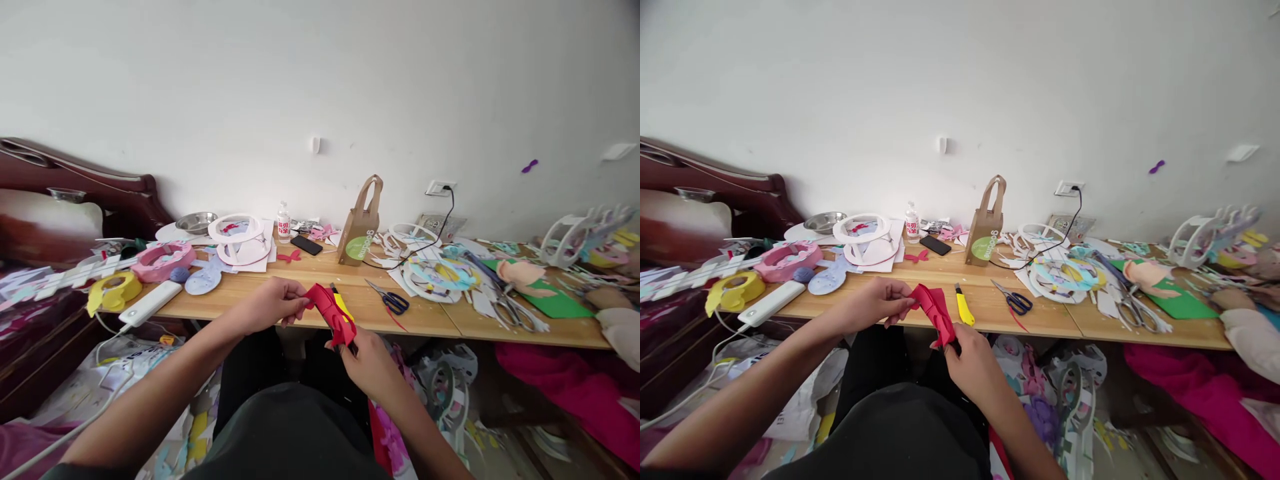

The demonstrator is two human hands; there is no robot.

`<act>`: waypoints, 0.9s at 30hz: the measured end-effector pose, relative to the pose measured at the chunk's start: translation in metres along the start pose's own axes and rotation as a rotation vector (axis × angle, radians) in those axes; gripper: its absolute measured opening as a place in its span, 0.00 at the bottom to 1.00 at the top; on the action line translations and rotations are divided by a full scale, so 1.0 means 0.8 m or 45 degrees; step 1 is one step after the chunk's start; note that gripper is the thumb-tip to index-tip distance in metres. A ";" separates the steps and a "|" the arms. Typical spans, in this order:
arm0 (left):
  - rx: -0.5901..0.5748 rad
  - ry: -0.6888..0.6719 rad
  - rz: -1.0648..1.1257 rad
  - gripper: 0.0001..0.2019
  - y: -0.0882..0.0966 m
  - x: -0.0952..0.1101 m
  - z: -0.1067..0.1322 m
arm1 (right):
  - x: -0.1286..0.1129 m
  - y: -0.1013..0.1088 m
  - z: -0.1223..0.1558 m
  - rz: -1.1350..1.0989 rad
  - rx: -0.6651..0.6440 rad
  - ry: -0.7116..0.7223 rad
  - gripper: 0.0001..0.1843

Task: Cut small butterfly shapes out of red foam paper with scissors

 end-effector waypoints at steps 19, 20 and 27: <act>-0.287 -0.008 0.469 0.16 -0.020 -0.042 0.009 | -0.005 0.007 0.018 -0.105 -0.101 0.041 0.07; -0.296 -0.016 0.454 0.16 -0.021 -0.042 0.011 | -0.005 0.009 0.018 -0.097 -0.111 0.045 0.06; -0.331 -0.002 0.209 0.17 -0.020 -0.038 0.027 | -0.013 0.014 0.025 -0.101 -0.230 0.110 0.12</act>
Point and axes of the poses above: each hand's wrist, its own z-axis away from the middle knuckle, its own y-axis out of the back of the hand, x = y × z, the point moved 4 cm from there along -z, towards the middle knuckle, and after that the axes turned 2 degrees about y, right-handed, at the moved point
